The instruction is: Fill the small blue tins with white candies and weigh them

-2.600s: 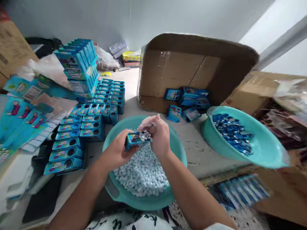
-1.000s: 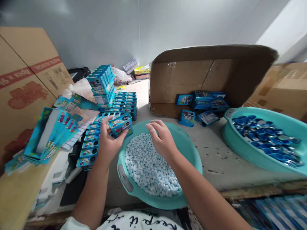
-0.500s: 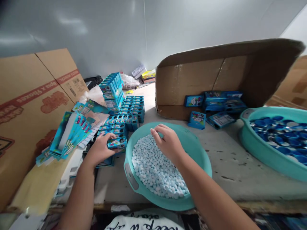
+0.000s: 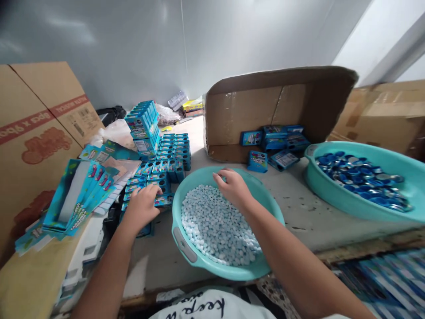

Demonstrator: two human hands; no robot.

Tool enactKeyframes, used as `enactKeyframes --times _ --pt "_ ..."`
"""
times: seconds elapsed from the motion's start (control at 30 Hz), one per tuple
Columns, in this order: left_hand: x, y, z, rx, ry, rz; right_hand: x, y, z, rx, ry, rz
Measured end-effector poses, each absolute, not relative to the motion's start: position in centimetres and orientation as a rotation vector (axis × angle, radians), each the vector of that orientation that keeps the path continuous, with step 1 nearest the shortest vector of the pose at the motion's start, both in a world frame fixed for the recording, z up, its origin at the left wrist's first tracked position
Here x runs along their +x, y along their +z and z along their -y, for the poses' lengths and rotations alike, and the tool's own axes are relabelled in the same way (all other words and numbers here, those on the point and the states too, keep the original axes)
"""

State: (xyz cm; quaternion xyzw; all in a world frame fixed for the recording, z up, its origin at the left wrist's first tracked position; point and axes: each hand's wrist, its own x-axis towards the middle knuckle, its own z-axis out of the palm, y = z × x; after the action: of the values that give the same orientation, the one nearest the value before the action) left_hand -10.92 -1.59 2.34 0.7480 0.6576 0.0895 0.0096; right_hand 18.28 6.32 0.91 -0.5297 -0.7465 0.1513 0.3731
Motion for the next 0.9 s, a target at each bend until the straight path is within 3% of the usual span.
enactKeyframes --times 0.23,0.47,0.57,0.73,0.9 --pt "-12.5 1.6 1.2 2.354 0.326 -1.963 18.6 2.1 -6.1 -1.284 0.45 1.952" --pt "-10.9 1.5 2.9 2.328 0.145 -2.455 20.2 3.7 -4.8 -1.16 0.428 1.995" --pt "-10.0 1.0 4.1 2.296 0.278 -2.444 21.7 2.8 -4.0 -1.196 0.206 2.175" --pt "-7.6 -1.2 6.6 2.373 0.602 -2.04 29.4 -2.3 -4.7 -1.45 -0.277 2.164" --pt "-5.6 -3.8 8.7 2.428 0.971 -1.728 34.6 -6.2 -6.8 -1.335 0.255 2.07"
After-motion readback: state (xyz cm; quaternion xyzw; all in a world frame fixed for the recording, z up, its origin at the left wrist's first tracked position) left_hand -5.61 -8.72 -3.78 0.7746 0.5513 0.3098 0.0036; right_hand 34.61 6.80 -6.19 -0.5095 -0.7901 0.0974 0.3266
